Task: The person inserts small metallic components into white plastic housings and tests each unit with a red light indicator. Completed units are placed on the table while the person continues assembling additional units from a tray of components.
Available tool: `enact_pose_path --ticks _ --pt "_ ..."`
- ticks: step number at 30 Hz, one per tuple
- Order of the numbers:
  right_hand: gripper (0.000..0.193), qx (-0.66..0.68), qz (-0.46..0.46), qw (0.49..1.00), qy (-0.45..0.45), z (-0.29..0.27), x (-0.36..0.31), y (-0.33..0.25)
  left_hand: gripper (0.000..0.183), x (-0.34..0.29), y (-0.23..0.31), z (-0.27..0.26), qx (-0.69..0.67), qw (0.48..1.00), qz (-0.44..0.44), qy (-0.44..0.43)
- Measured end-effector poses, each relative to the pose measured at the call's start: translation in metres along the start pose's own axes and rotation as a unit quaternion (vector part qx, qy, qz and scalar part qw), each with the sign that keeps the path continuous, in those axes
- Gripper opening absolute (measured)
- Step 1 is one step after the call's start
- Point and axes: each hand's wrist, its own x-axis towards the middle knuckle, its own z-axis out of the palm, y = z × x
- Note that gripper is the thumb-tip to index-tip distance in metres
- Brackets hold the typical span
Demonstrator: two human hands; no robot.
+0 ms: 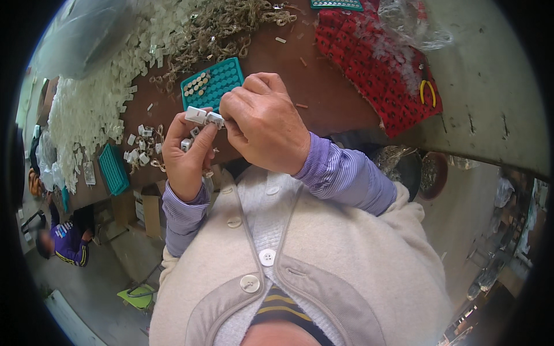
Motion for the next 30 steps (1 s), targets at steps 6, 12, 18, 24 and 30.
enact_pose_path --ticks 6,12,18,24,30 --pt "0.014 0.028 0.031 0.999 0.018 0.01 -0.012 0.002 0.033 0.004 -0.017 0.004 -0.235 0.969 -0.076 0.002" --pt "0.013 -0.02 0.016 1.0 0.002 0.015 -0.012 0.001 0.028 0.009 -0.04 -0.001 -0.383 0.91 -0.159 -0.022" --pt "0.013 -0.074 -0.023 0.997 -0.024 0.028 0.001 -0.007 0.022 0.006 -0.049 -0.014 -0.379 0.914 -0.144 0.01" --pt "0.009 -0.039 -0.061 0.997 -0.01 0.04 0.014 -0.014 0.019 -0.004 -0.052 -0.019 -0.253 0.961 -0.094 0.06" --pt "0.011 -0.003 -0.063 0.996 -0.059 0.045 0.022 -0.008 0.026 -0.008 -0.053 -0.023 -0.3 0.946 -0.116 0.037"
